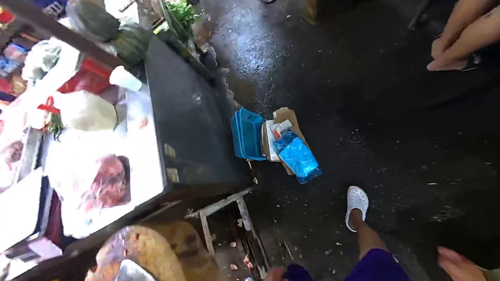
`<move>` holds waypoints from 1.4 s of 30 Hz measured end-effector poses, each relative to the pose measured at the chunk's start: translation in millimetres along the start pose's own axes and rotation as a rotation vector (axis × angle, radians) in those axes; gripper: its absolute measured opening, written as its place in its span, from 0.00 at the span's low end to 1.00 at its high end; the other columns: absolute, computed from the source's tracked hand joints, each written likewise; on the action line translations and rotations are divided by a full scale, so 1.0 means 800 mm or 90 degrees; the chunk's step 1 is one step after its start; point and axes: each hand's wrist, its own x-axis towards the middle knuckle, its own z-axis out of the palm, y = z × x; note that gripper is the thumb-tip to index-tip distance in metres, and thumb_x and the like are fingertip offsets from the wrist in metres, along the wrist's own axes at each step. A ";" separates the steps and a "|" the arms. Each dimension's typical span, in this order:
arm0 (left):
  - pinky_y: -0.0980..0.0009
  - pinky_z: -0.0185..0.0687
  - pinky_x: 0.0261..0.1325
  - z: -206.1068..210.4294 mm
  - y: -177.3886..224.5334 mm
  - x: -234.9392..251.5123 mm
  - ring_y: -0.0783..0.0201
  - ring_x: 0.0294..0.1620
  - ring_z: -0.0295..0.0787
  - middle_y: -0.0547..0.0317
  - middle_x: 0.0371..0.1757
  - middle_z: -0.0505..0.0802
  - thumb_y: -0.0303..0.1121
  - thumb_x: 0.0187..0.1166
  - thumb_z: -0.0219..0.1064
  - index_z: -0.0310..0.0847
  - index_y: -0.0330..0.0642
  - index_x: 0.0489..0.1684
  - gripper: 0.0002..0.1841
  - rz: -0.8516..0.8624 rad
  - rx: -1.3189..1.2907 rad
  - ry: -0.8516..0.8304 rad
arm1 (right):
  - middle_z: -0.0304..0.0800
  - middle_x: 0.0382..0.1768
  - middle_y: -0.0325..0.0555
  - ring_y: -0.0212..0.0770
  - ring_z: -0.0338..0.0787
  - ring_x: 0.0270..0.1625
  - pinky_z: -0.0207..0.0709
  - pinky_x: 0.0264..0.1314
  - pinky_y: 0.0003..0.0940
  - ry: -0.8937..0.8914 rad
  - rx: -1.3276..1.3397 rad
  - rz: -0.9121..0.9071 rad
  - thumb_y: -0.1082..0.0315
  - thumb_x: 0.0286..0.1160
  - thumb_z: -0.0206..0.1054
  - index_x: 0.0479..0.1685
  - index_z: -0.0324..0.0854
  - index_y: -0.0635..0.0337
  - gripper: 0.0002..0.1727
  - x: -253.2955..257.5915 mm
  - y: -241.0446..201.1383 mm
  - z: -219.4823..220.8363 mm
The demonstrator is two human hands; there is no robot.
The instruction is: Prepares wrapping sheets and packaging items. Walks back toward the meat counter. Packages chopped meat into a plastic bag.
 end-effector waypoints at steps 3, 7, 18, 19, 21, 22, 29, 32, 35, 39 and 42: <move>0.52 0.81 0.74 -0.014 0.063 0.102 0.50 0.66 0.89 0.39 0.65 0.90 0.28 0.84 0.61 0.83 0.31 0.68 0.18 0.033 -0.144 -0.018 | 0.81 0.71 0.72 0.68 0.83 0.72 0.74 0.75 0.66 -0.089 -0.074 -0.066 0.69 0.86 0.61 0.79 0.73 0.68 0.24 0.128 -0.170 0.070; 0.54 0.82 0.73 0.003 0.091 0.335 0.50 0.68 0.87 0.36 0.71 0.85 0.30 0.85 0.64 0.72 0.29 0.78 0.24 -0.060 -0.331 -0.055 | 0.80 0.73 0.69 0.63 0.80 0.77 0.70 0.82 0.60 -0.191 -0.194 -0.165 0.68 0.88 0.56 0.80 0.72 0.69 0.25 0.283 -0.338 0.200; 0.39 0.71 0.79 0.123 -0.063 0.949 0.34 0.80 0.71 0.28 0.79 0.74 0.50 0.55 0.89 0.52 0.34 0.90 0.61 -0.265 -0.359 0.232 | 0.79 0.74 0.67 0.61 0.84 0.72 0.76 0.75 0.61 -0.081 -0.222 -0.264 0.57 0.91 0.58 0.86 0.65 0.63 0.29 0.736 -0.416 0.483; 0.38 0.72 0.77 0.125 -0.074 0.958 0.35 0.76 0.74 0.29 0.75 0.78 0.53 0.53 0.88 0.59 0.36 0.87 0.58 -0.285 -0.356 0.220 | 0.78 0.75 0.64 0.57 0.83 0.72 0.76 0.75 0.57 -0.071 -0.180 -0.242 0.56 0.89 0.59 0.87 0.64 0.60 0.31 0.754 -0.416 0.499; 0.38 0.81 0.67 0.120 -0.089 0.957 0.42 0.65 0.86 0.36 0.62 0.89 0.58 0.56 0.86 0.72 0.37 0.76 0.48 -0.294 -0.363 0.167 | 0.78 0.75 0.60 0.52 0.82 0.73 0.76 0.76 0.54 -0.058 -0.118 -0.233 0.55 0.85 0.62 0.86 0.66 0.57 0.32 0.778 -0.412 0.525; 0.39 0.85 0.64 0.114 -0.091 0.951 0.45 0.60 0.90 0.40 0.57 0.92 0.57 0.60 0.84 0.78 0.38 0.71 0.42 -0.272 -0.376 0.142 | 0.78 0.74 0.59 0.50 0.81 0.73 0.76 0.76 0.52 -0.060 -0.085 -0.235 0.55 0.84 0.63 0.86 0.66 0.57 0.32 0.781 -0.413 0.535; 0.49 0.87 0.56 -0.062 -0.066 0.930 0.51 0.49 0.91 0.44 0.46 0.92 0.35 0.71 0.78 0.86 0.33 0.51 0.17 -0.069 -0.256 0.280 | 0.80 0.72 0.53 0.52 0.87 0.64 0.84 0.58 0.56 -0.117 0.103 -0.099 0.45 0.79 0.69 0.90 0.55 0.46 0.42 0.752 -0.472 0.588; 0.42 0.84 0.61 -0.162 -0.075 0.973 0.43 0.56 0.89 0.36 0.54 0.90 0.39 0.77 0.74 0.83 0.31 0.59 0.21 -0.094 -0.184 0.281 | 0.81 0.72 0.61 0.61 0.86 0.66 0.82 0.58 0.66 -0.087 0.034 -0.087 0.37 0.69 0.74 0.88 0.58 0.54 0.50 0.760 -0.510 0.614; 0.40 0.78 0.70 -0.213 -0.097 1.025 0.38 0.68 0.82 0.30 0.65 0.84 0.45 0.69 0.80 0.77 0.28 0.68 0.34 -0.128 -0.178 0.280 | 0.81 0.71 0.67 0.62 0.82 0.73 0.75 0.74 0.66 -0.015 -0.071 -0.145 0.34 0.64 0.76 0.80 0.70 0.65 0.51 0.777 -0.527 0.625; 0.39 0.66 0.83 -0.215 -0.100 1.031 0.32 0.85 0.65 0.25 0.83 0.69 0.46 0.70 0.79 0.59 0.30 0.87 0.47 -0.056 -0.013 0.297 | 0.74 0.73 0.74 0.67 0.75 0.77 0.71 0.78 0.66 0.038 -0.101 -0.178 0.33 0.58 0.79 0.72 0.76 0.70 0.52 0.799 -0.521 0.625; 0.42 0.58 0.88 -0.227 -0.064 0.945 0.38 0.89 0.60 0.35 0.86 0.70 0.34 0.77 0.69 0.78 0.39 0.77 0.26 0.245 0.142 0.426 | 0.75 0.74 0.71 0.65 0.75 0.78 0.70 0.80 0.62 0.065 -0.098 -0.171 0.32 0.61 0.77 0.75 0.75 0.68 0.52 0.799 -0.516 0.634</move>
